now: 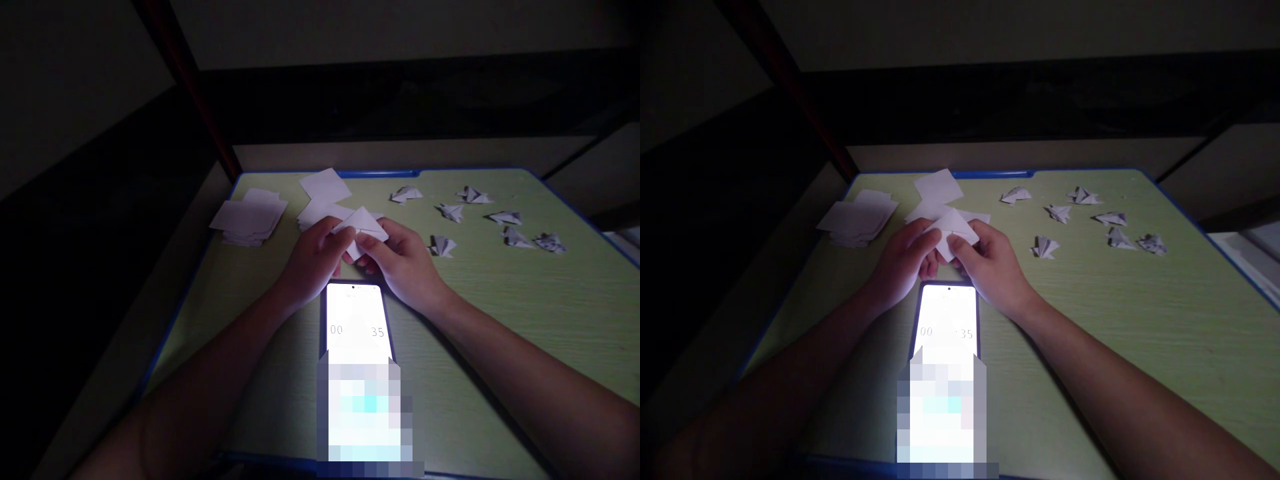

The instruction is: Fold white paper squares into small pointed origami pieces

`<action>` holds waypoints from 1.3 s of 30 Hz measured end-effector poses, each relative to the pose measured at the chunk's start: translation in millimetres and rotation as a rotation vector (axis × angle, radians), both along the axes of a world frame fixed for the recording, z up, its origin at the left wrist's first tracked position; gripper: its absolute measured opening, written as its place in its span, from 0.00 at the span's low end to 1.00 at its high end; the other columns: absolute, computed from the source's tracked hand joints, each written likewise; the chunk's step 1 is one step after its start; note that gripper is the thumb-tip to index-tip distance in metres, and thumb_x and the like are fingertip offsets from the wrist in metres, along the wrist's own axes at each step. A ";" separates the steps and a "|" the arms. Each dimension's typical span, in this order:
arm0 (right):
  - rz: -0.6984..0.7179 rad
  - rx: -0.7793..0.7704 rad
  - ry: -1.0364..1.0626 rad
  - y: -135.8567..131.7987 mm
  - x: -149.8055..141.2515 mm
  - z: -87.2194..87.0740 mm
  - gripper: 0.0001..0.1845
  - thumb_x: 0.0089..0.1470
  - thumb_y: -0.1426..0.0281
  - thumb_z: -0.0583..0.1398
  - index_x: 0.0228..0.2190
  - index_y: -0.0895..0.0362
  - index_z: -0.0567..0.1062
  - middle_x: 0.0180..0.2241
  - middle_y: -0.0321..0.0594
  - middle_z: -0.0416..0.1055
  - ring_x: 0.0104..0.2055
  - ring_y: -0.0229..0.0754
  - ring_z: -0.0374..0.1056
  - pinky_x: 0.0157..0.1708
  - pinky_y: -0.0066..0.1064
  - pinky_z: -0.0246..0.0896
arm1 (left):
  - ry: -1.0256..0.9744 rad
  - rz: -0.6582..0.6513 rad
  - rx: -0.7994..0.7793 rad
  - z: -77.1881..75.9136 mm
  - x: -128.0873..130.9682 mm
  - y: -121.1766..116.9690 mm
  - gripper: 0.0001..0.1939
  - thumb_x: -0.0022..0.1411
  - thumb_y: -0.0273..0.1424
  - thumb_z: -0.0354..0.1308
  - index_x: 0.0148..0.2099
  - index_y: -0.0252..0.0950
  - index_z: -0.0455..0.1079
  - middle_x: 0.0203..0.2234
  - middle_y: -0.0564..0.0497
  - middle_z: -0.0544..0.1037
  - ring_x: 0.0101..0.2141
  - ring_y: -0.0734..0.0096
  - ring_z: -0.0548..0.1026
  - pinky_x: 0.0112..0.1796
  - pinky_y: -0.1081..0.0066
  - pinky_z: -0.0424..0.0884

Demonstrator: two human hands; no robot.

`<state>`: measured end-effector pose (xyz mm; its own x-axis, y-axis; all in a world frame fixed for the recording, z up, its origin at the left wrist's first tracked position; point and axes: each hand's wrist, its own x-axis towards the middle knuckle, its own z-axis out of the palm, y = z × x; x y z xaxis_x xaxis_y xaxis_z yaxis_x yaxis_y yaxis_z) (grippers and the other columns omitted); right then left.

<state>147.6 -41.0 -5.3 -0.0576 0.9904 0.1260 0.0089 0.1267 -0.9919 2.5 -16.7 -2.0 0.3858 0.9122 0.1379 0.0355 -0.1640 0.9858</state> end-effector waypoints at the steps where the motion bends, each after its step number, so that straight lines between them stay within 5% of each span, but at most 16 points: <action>1: 0.000 -0.002 -0.001 -0.1 0.3 0.0 0.13 0.51 0.61 0.64 0.25 0.56 0.69 0.18 0.31 0.65 0.19 0.31 0.59 0.17 0.26 0.53 | -0.007 0.000 -0.009 -0.4 0.0 0.1 0.10 0.62 0.34 0.50 0.30 0.35 0.62 0.17 0.57 0.68 0.14 0.83 0.63 0.15 0.80 0.57; 11: -0.008 -0.009 0.009 -0.1 -0.6 0.9 0.13 0.52 0.62 0.63 0.25 0.57 0.68 0.17 0.31 0.65 0.18 0.31 0.59 0.16 0.25 0.53 | -0.056 0.001 -0.085 -0.4 -0.4 -1.3 0.04 0.57 0.28 0.49 0.32 0.34 0.63 0.17 0.57 0.69 0.14 0.82 0.63 0.15 0.79 0.57; 39: -0.011 -0.011 0.001 0.4 -0.1 0.3 0.11 0.54 0.64 0.61 0.25 0.57 0.68 0.18 0.30 0.65 0.17 0.30 0.59 0.16 0.24 0.53 | -0.095 -0.032 -0.141 -0.8 -0.2 1.6 0.07 0.59 0.31 0.46 0.34 0.34 0.62 0.16 0.56 0.69 0.13 0.81 0.63 0.14 0.80 0.56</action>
